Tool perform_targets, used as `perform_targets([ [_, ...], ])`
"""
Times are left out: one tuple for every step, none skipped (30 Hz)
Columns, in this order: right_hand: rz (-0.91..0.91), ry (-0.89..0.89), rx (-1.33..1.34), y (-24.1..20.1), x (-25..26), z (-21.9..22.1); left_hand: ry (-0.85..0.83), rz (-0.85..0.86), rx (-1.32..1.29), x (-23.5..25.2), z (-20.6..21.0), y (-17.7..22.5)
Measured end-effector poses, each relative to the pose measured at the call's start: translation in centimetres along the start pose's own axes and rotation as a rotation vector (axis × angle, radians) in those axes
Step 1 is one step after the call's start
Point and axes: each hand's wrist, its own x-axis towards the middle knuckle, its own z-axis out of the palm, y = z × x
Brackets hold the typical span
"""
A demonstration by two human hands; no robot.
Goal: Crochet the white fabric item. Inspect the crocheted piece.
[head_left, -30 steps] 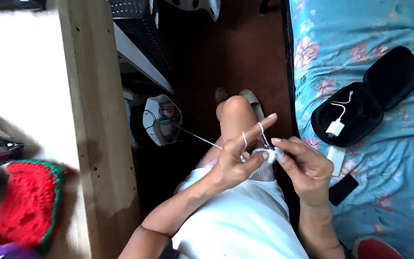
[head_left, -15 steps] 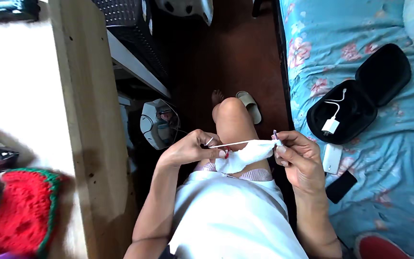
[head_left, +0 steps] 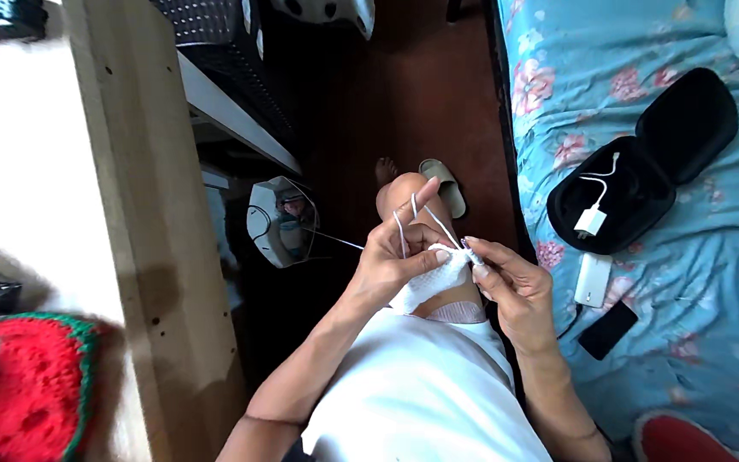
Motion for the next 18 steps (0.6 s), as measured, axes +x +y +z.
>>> perform_targets([
  [-0.033,-0.007,-0.054,0.2,0.0,-0.1,0.020,-0.007,-0.012,0.0,0.1,-0.1],
  [-0.071,-0.014,-0.121,0.4,0.1,-0.3,0.040,-0.018,-0.024,0.0,0.2,-0.1],
  [-0.109,-0.023,-0.195,0.5,0.1,-0.5,0.061,-0.028,-0.029,-0.1,0.2,-0.2],
  [-0.145,-0.035,-0.271,0.6,0.2,-0.8,0.083,-0.043,-0.031,-0.1,0.3,-0.3],
  [-0.178,-0.047,-0.344,0.6,0.3,-1.1,0.106,-0.067,-0.039,-0.1,0.3,-0.2],
  [-0.215,-0.059,-0.416,0.7,0.3,-1.4,0.131,-0.096,-0.049,-0.1,0.3,-0.1],
  [-0.254,-0.068,-0.493,0.6,0.4,-1.6,0.150,-0.118,-0.055,-0.1,0.3,0.0],
  [-0.290,-0.074,-0.573,0.5,0.4,-1.8,0.160,-0.133,-0.055,-0.1,0.3,0.1],
  [-0.325,-0.077,-0.654,0.4,0.5,-1.8,0.165,-0.137,-0.055,-0.1,0.3,0.1],
  [-0.361,-0.071,-0.726,0.2,0.5,-1.7,0.168,-0.132,-0.050,-0.1,0.3,0.1],
  [-0.393,-0.059,-0.795,0.0,0.6,-1.6,0.172,-0.120,-0.041,-0.2,0.3,0.1],
  [-0.420,-0.042,-0.861,-0.3,0.6,-1.4,0.177,-0.101,-0.024,-0.2,0.4,0.1],
  [-0.443,-0.033,-0.915,-0.5,0.5,-1.2,0.181,-0.081,-0.005,-0.2,0.4,0.1],
  [-0.464,-0.028,-0.955,-0.7,0.5,-1.1,0.183,-0.062,0.008,-0.3,0.4,0.1],
  [-0.480,-0.026,-0.982,-0.9,0.4,-0.9,0.186,-0.047,0.025,-0.3,0.5,0.1],
  [-0.491,-0.025,-0.998,-1.0,0.3,-0.9,0.188,-0.033,0.045,-0.4,0.5,0.2],
  [-0.500,-0.024,-1.004,-1.1,0.3,-0.8,0.189,-0.018,0.073,-0.5,0.6,0.3],
  [-0.507,-0.020,-1.005,-1.0,0.3,-0.7,0.191,-0.007,0.093,-0.6,0.7,0.3],
])
